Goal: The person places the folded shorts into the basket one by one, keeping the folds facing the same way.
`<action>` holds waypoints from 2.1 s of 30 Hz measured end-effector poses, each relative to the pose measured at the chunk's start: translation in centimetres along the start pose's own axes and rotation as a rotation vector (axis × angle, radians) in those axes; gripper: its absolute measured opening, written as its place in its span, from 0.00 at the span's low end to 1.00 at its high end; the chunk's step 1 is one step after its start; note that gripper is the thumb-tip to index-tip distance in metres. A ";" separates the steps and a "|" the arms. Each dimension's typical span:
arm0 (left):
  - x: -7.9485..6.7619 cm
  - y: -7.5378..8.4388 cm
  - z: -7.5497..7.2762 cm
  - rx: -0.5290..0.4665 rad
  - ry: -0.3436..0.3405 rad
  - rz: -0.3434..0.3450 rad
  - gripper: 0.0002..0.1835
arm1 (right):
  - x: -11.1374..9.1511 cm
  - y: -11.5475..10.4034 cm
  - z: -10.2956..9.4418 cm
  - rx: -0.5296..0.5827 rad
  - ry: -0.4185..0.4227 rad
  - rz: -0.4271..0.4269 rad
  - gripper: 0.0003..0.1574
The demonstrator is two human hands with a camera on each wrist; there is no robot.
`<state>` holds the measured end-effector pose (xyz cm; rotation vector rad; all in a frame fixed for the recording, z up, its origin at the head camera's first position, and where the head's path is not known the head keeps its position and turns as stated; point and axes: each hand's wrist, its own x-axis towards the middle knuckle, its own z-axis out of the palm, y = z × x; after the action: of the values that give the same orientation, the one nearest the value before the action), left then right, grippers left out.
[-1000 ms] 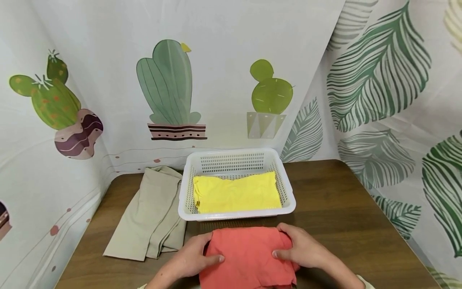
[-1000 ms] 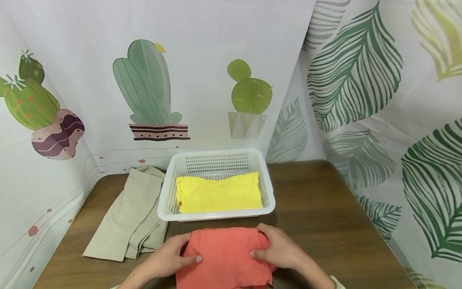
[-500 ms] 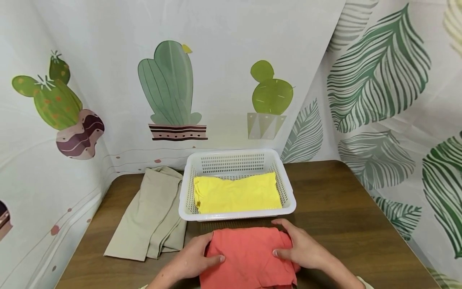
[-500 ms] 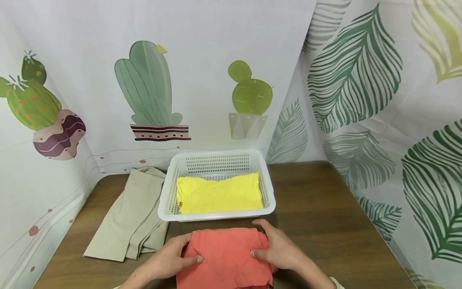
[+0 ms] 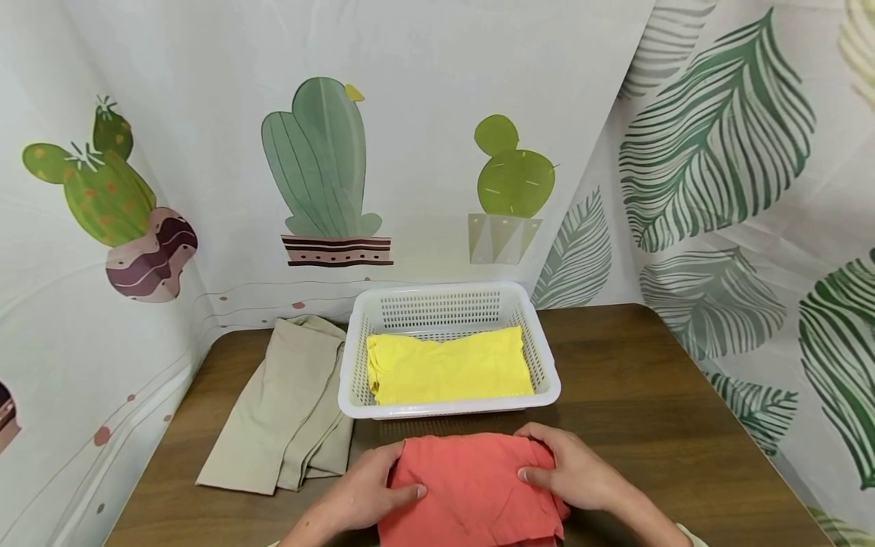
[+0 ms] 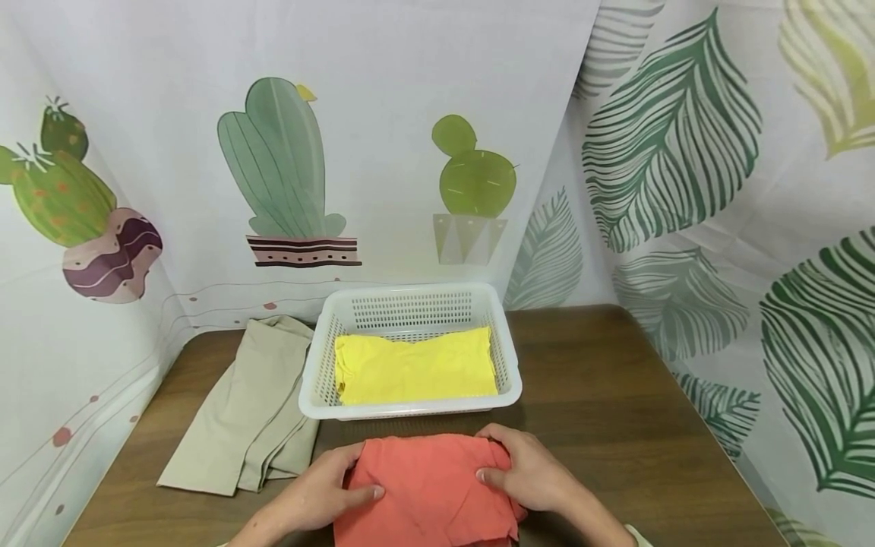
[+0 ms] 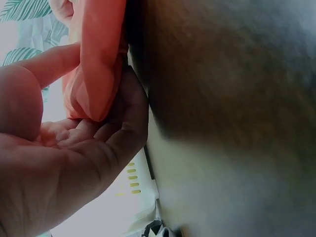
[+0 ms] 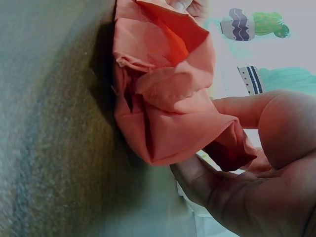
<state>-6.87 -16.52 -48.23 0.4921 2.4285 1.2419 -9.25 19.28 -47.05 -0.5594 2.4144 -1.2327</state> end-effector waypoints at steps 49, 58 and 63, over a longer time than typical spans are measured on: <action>-2.2 3.1 -1.0 -0.098 -0.016 0.042 0.15 | -2.0 -2.3 -1.3 0.119 -0.073 -0.113 0.13; -2.7 3.8 -1.4 -0.129 -0.025 0.066 0.14 | -2.6 -3.1 -1.7 0.121 -0.050 -0.207 0.13; -2.8 4.1 -1.7 -0.127 -0.019 0.081 0.13 | -2.5 -3.3 -1.9 0.113 -0.053 -0.210 0.12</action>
<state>-4.64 -16.75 -43.43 0.5679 2.3166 1.4079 -7.46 20.04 -42.96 -0.8171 2.2707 -1.4101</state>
